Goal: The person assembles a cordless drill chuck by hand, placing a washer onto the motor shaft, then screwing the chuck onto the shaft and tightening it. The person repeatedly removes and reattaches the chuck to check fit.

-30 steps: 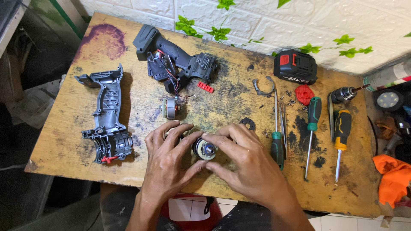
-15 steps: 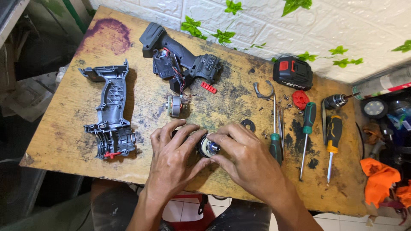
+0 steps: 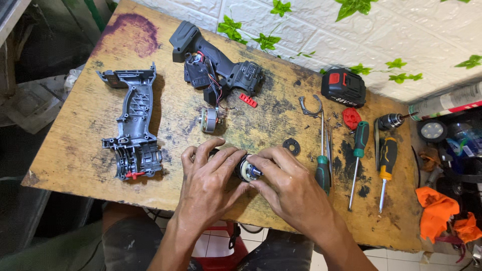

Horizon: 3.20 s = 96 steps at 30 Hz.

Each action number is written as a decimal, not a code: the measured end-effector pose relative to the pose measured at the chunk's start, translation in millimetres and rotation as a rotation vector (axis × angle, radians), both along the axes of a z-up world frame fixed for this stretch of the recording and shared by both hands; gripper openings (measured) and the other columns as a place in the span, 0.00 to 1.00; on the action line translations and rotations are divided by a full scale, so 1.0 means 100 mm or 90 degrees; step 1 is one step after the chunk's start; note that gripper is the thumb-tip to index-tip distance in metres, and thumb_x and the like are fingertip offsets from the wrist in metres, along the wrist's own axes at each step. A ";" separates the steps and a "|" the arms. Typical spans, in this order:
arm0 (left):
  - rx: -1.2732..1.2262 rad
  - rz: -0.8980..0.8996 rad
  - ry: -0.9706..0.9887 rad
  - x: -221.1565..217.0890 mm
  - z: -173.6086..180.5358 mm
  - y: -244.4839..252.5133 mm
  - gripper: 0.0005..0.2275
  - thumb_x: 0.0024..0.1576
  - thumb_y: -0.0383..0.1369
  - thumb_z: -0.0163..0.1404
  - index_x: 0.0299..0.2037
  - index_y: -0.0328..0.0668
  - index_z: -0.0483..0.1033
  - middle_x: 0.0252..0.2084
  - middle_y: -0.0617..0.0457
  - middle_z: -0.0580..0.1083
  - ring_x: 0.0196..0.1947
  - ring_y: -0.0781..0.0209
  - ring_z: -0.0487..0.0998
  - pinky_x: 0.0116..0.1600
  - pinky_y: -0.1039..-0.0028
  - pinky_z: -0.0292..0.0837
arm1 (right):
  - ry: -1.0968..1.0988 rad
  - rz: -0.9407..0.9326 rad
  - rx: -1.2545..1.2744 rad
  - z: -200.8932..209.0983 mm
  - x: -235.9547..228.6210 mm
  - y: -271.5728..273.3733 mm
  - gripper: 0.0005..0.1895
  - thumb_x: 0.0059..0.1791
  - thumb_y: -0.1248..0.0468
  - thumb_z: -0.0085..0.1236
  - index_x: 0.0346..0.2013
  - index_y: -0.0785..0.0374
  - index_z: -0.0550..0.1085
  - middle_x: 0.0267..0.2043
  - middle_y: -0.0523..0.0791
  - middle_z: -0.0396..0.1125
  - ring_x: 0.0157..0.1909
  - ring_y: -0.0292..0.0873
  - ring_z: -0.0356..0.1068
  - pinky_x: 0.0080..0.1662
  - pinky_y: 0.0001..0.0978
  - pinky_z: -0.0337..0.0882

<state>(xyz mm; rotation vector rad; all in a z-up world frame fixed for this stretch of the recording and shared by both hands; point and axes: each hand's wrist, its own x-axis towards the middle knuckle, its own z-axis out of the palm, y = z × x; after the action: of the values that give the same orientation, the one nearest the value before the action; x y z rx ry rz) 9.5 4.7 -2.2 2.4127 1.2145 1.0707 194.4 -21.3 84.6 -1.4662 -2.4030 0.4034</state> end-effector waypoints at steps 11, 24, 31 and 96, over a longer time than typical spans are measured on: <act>0.014 0.022 -0.006 0.00 -0.05 0.01 0.23 0.53 0.51 0.57 0.53 0.47 0.75 0.53 0.59 0.76 0.59 0.51 0.69 0.56 0.51 0.54 | -0.025 -0.011 -0.041 0.05 -0.07 0.08 0.20 0.49 0.65 0.62 0.55 0.63 0.72 0.50 0.48 0.66 0.49 0.51 0.70 0.50 0.41 0.69; -0.019 0.050 -0.008 -0.04 -0.09 0.05 0.23 0.52 0.50 0.57 0.53 0.47 0.74 0.52 0.59 0.75 0.59 0.52 0.68 0.55 0.52 0.54 | -0.121 0.032 -0.128 0.14 -0.19 0.39 0.22 0.47 0.63 0.63 0.55 0.60 0.73 0.43 0.47 0.65 0.42 0.53 0.72 0.46 0.47 0.71; -0.026 0.047 -0.022 -0.06 -0.04 0.06 0.23 0.53 0.51 0.56 0.53 0.47 0.74 0.52 0.59 0.75 0.59 0.51 0.68 0.55 0.53 0.55 | -0.145 0.042 -0.125 0.16 -0.22 0.42 0.22 0.47 0.62 0.63 0.56 0.58 0.73 0.42 0.47 0.65 0.44 0.53 0.71 0.46 0.46 0.70; -0.064 0.043 -0.189 -0.14 -0.11 -0.03 0.23 0.50 0.44 0.62 0.54 0.47 0.75 0.55 0.50 0.73 0.60 0.47 0.67 0.60 0.53 0.58 | -0.232 0.041 -0.106 0.16 -0.30 0.44 0.20 0.44 0.63 0.64 0.51 0.58 0.76 0.37 0.47 0.66 0.40 0.56 0.71 0.43 0.50 0.70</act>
<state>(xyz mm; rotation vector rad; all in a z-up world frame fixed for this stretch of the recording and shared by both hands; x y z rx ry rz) -4.9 1.3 -12.7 2.0618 1.2216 1.2989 164.5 22.4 100.6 -1.6586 -2.7632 0.3870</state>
